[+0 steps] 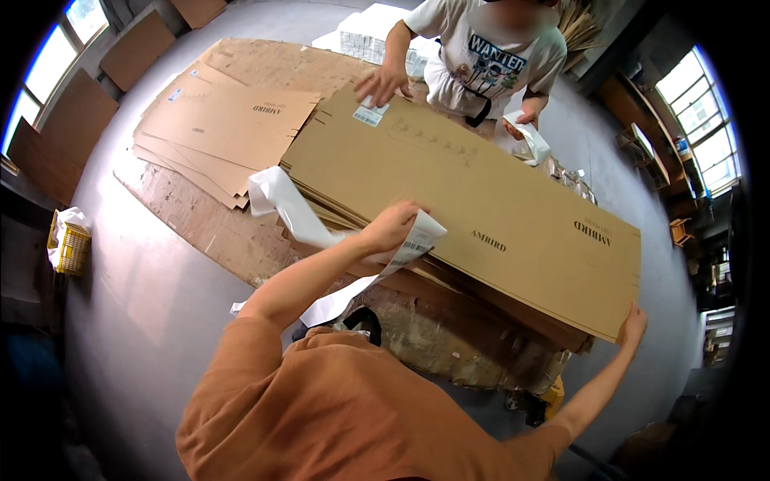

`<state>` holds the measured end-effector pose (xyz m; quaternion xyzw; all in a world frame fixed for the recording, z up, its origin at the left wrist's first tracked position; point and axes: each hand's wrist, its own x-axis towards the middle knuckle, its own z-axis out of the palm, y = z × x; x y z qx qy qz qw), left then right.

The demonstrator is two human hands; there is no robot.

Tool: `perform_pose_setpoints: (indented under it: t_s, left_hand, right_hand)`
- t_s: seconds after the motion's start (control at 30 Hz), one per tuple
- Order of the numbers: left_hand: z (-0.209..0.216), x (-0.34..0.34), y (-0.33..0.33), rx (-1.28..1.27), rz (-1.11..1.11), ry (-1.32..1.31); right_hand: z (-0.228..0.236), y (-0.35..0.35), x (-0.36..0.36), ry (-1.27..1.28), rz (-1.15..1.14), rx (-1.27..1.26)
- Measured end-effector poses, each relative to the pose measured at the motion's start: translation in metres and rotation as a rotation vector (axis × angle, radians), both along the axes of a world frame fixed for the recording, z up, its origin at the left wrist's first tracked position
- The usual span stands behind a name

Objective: The person stands at a workbench and applies shipping labels to a stack of flat cardboard boxes. They peel individual labels from a continuous roll and press them onto the surface of each box. A coworker is visible across the table performing a similar labeling task.

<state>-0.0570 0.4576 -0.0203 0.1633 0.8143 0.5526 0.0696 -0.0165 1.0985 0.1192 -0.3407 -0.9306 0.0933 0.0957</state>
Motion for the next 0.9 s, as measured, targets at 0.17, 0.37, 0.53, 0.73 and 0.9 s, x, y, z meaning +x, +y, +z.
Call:
perform_pose_setpoints:
  t_s: [0.17, 0.37, 0.53, 0.73, 0.9]
  left_hand:
    - [0.032, 0.07, -0.024, 1.06, -0.163, -0.995]
    - [0.013, 0.054, -0.027, 1.125, 0.353, -0.824]
    - [0.056, 0.057, -0.074, 0.972, 0.456, -0.501]
    - [0.052, 0.066, -0.096, 0.654, 0.353, -0.565]
    - [-0.029, 0.061, -0.122, 0.487, 0.478, -0.435]
  right_hand:
    - [0.053, 0.021, 0.035, 0.243, 0.164, -0.507]
    - [0.108, -0.027, 0.104, 0.263, 0.371, -0.84]
    - [0.058, -0.079, 0.147, 0.356, 0.253, -0.809]
    - [0.005, -0.112, 0.135, 0.245, 0.326, -0.5]
    - [-0.017, -0.153, 0.09, 0.075, 0.24, -0.104]
